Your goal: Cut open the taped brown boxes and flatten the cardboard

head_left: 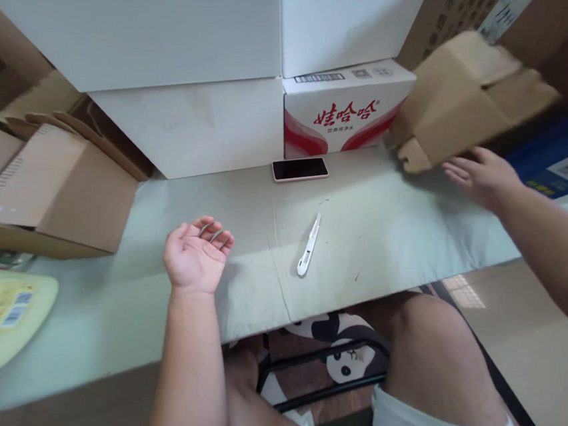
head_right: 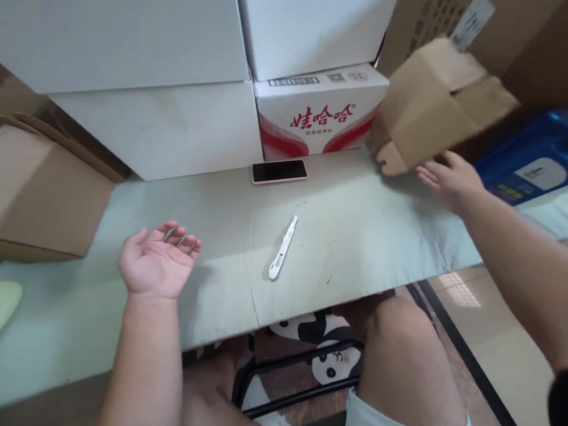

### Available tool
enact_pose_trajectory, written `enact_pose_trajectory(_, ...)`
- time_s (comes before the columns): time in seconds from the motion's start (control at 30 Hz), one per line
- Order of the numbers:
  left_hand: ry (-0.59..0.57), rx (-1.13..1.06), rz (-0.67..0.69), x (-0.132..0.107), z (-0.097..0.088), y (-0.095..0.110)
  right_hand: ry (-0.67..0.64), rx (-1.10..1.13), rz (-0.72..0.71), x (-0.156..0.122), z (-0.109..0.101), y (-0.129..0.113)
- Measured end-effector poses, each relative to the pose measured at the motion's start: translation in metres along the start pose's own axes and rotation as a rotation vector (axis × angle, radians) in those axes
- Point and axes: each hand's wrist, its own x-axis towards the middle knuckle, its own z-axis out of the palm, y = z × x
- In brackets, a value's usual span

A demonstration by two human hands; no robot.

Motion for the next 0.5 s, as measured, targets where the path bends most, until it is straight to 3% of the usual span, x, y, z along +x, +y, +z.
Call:
enact_pose_trajectory(0.07, -0.004, 0.001, 0.007, 0.000, -0.002, 0.002, -0.133, 0.051, 0.094, 0.022, 0.025, -0.016)
enact_pose_trajectory(0.13, 0.002, -0.007, 0.015, -0.001, -0.003, 0.005, -0.263, 0.041, 0.177, 0.024, 0.051, -0.026)
enact_pose_trajectory(0.27, 0.009, -0.055, 0.045, -0.005, -0.007, 0.014, -0.520, -0.110, 0.188, -0.013, 0.102, -0.039)
enact_pose_trajectory(0.37, 0.005, -0.134, 0.056, -0.010, -0.014, 0.019, -0.704, -0.280, 0.054, -0.049, 0.142, -0.056)
enact_pose_trajectory(0.5, -0.021, -0.278, 0.073, -0.015, -0.030, 0.029, -0.882, -0.477, -0.353, -0.097, 0.207, -0.094)
